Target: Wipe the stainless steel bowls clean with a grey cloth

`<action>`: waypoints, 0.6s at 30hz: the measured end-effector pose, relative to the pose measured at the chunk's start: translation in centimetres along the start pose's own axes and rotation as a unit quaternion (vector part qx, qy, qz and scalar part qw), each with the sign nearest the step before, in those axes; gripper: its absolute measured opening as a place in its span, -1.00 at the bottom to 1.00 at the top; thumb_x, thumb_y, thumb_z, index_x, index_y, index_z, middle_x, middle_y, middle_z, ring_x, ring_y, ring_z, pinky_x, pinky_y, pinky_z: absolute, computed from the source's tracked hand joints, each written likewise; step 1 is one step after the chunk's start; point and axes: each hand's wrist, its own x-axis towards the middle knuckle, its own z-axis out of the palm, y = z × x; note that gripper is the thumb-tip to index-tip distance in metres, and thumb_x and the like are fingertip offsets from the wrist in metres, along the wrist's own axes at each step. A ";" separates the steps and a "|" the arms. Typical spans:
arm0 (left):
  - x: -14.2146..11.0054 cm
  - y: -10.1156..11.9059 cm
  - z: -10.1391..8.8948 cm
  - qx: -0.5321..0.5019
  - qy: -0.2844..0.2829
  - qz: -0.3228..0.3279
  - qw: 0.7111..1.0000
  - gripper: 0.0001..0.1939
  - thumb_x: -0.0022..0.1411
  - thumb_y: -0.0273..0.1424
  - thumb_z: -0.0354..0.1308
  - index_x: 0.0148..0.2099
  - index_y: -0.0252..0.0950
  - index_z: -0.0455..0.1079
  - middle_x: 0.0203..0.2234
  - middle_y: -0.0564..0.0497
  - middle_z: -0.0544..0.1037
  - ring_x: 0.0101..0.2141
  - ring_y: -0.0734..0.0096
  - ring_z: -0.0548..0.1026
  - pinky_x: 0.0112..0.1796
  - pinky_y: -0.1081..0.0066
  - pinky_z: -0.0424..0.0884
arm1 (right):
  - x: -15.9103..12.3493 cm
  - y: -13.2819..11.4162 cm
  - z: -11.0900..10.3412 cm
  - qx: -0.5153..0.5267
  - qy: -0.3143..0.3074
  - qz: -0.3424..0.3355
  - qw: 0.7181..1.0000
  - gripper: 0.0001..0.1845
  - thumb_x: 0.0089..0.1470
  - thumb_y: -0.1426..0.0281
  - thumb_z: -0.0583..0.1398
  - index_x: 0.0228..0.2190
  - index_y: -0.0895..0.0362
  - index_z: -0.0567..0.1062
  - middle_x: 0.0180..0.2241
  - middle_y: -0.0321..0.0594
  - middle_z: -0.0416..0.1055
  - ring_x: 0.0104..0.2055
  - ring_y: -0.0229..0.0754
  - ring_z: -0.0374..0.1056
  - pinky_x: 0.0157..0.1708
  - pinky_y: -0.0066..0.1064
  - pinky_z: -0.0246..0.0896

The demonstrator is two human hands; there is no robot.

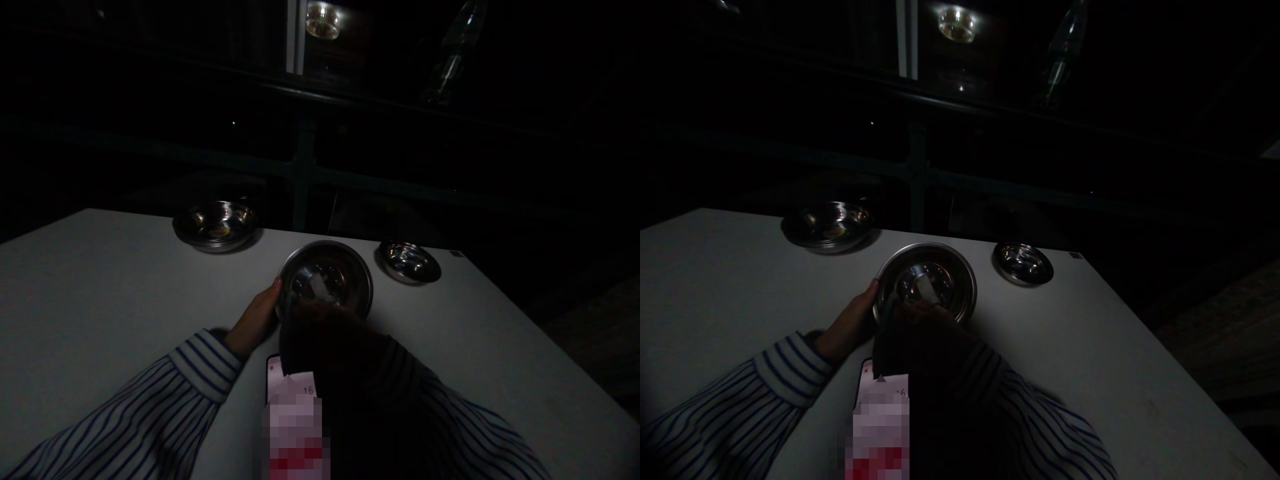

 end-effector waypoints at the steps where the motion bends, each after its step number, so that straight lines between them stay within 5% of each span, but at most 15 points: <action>1: -0.1 0.1 0.0 0.008 0.006 -0.004 1.000 -0.39 0.10 0.01 -0.11 -0.03 -0.35 0.38 -0.19 -0.07 0.53 -0.04 0.18 0.36 0.03 0.21 0.13 | 0.0 0.0 0.2 -0.001 0.000 0.003 1.000 -0.62 0.09 0.45 -0.04 -0.02 0.12 0.26 -0.03 -0.10 0.29 -0.10 -0.10 0.26 -0.20 -0.24 0.22; 10: -0.2 0.5 0.1 0.062 0.062 -0.032 0.996 -0.30 0.07 0.09 -0.19 -0.07 -0.37 0.40 -0.23 -0.11 0.55 -0.19 0.19 0.46 -0.08 0.26 0.27 | -2.0 0.9 -2.4 -0.051 -0.074 0.082 0.993 -0.72 -0.08 0.27 0.13 -0.34 0.17 0.48 -0.32 -0.07 0.46 -0.17 0.05 0.29 -0.15 -0.04 0.06; 18: 0.1 -0.2 -0.2 0.039 0.037 -0.020 0.998 -0.34 0.09 0.07 -0.19 -0.09 -0.35 0.42 -0.21 -0.10 0.54 -0.13 0.22 0.43 -0.04 0.26 0.24 | -0.3 1.1 0.8 0.033 -0.015 -0.025 0.999 -0.46 0.02 0.36 0.08 0.06 0.16 0.15 0.05 -0.05 0.20 0.02 -0.07 0.16 -0.15 -0.22 0.13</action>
